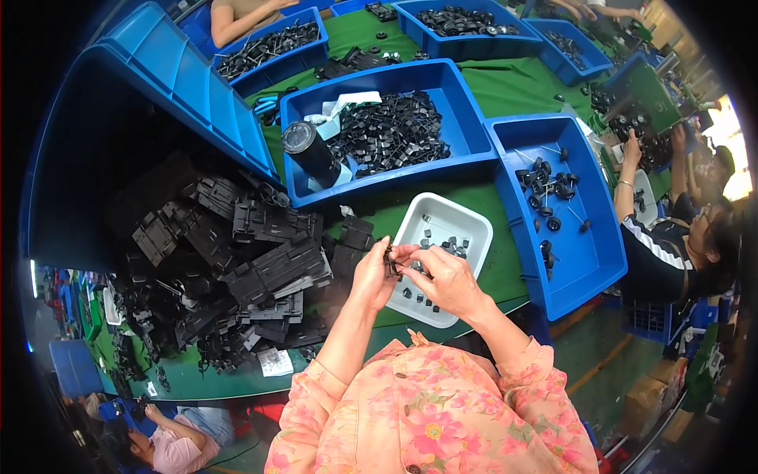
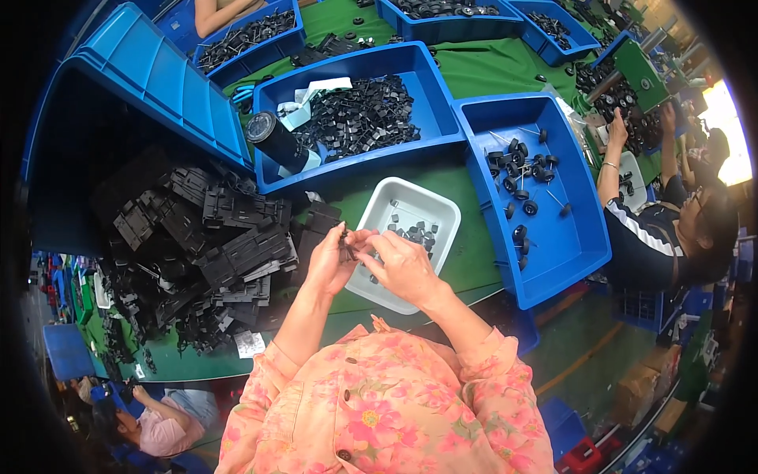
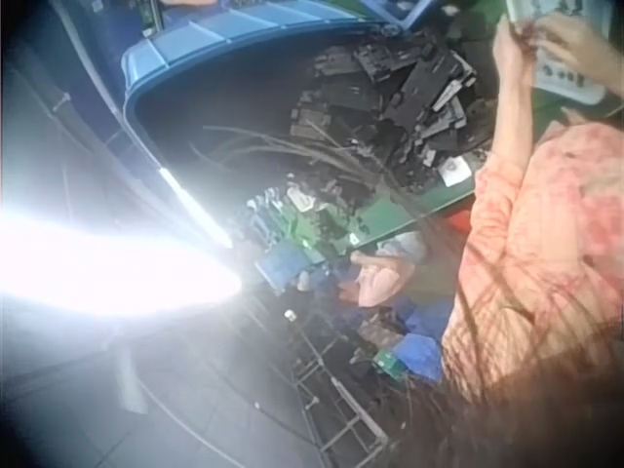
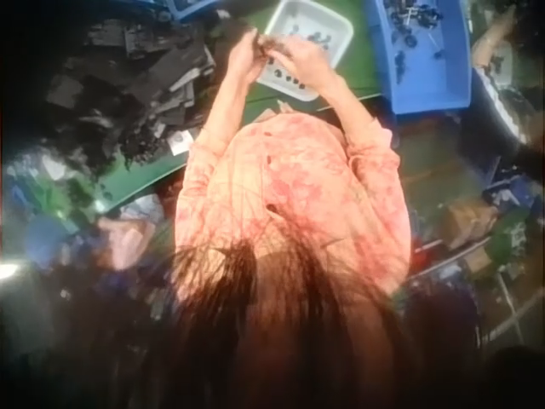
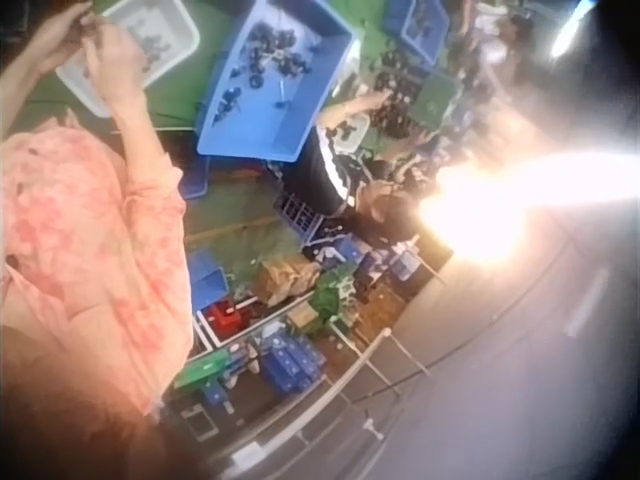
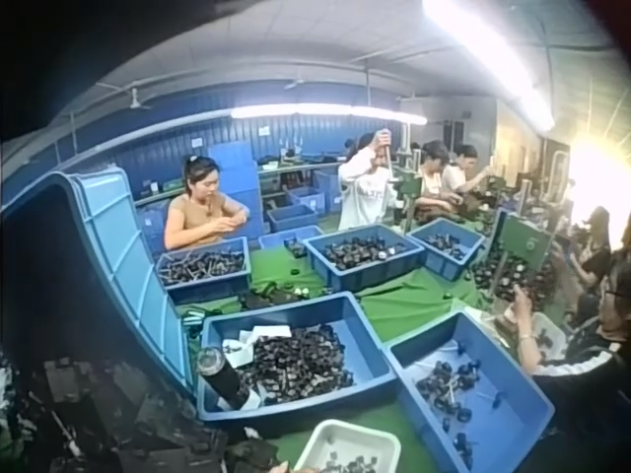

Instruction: The person picks small black plastic components from production bins and assembles them by hand.

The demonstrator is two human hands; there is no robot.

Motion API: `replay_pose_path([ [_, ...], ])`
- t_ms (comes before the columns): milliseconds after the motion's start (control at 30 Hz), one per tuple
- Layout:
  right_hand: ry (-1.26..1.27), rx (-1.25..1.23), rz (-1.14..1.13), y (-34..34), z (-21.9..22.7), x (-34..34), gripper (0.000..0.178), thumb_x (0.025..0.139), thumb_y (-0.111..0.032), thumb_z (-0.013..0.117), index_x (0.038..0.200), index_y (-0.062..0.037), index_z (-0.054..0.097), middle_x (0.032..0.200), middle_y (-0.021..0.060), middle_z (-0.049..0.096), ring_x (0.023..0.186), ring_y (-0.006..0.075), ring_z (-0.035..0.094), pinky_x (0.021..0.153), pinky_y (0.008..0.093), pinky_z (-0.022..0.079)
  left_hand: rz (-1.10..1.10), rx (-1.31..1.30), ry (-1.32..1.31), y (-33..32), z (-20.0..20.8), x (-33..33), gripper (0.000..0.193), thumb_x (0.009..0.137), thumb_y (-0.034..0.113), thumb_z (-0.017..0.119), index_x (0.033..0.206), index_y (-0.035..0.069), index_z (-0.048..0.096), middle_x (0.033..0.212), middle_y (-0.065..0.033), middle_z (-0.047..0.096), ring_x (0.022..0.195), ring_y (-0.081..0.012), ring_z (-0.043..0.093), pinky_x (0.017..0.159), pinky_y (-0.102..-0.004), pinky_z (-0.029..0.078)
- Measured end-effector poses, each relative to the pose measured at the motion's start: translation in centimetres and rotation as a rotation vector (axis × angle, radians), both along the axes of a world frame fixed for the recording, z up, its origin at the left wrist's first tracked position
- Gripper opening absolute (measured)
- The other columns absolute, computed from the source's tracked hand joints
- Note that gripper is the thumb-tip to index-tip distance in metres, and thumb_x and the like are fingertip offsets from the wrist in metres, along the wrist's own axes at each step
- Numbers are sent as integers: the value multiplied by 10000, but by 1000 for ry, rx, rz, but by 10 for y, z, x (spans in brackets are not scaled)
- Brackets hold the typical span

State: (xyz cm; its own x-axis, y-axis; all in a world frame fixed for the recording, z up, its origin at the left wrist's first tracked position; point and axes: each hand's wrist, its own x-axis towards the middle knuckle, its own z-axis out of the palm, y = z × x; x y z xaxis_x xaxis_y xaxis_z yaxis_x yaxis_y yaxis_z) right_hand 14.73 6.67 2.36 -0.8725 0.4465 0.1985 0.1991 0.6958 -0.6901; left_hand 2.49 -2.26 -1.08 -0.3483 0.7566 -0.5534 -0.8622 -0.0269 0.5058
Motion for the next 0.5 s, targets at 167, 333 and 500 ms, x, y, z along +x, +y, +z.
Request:
replay_pose_path([
  [167,224,1,18,-5,-18,-6,92,745,-49,615,818,-10,577,779,104,594,646,254,588,566,318,463,-30,-148,50,4,-4,11,285,895,277,439,697,76,480,784,-57,576,799,-180,555,728,-275,432],
  [333,184,-351,49,-15,-3,5,67,760,-54,594,777,5,568,715,106,571,610,243,573,548,311,448,171,36,-327,6,-2,21,322,892,201,377,597,72,372,671,-111,509,812,-261,526,828,-385,431],
  [500,167,-461,216,-43,42,30,42,708,-31,617,700,-12,580,594,88,510,528,219,530,504,289,421,414,332,-461,-15,-17,-26,348,885,227,376,559,110,347,595,-43,468,727,-218,550,838,-412,455],
])
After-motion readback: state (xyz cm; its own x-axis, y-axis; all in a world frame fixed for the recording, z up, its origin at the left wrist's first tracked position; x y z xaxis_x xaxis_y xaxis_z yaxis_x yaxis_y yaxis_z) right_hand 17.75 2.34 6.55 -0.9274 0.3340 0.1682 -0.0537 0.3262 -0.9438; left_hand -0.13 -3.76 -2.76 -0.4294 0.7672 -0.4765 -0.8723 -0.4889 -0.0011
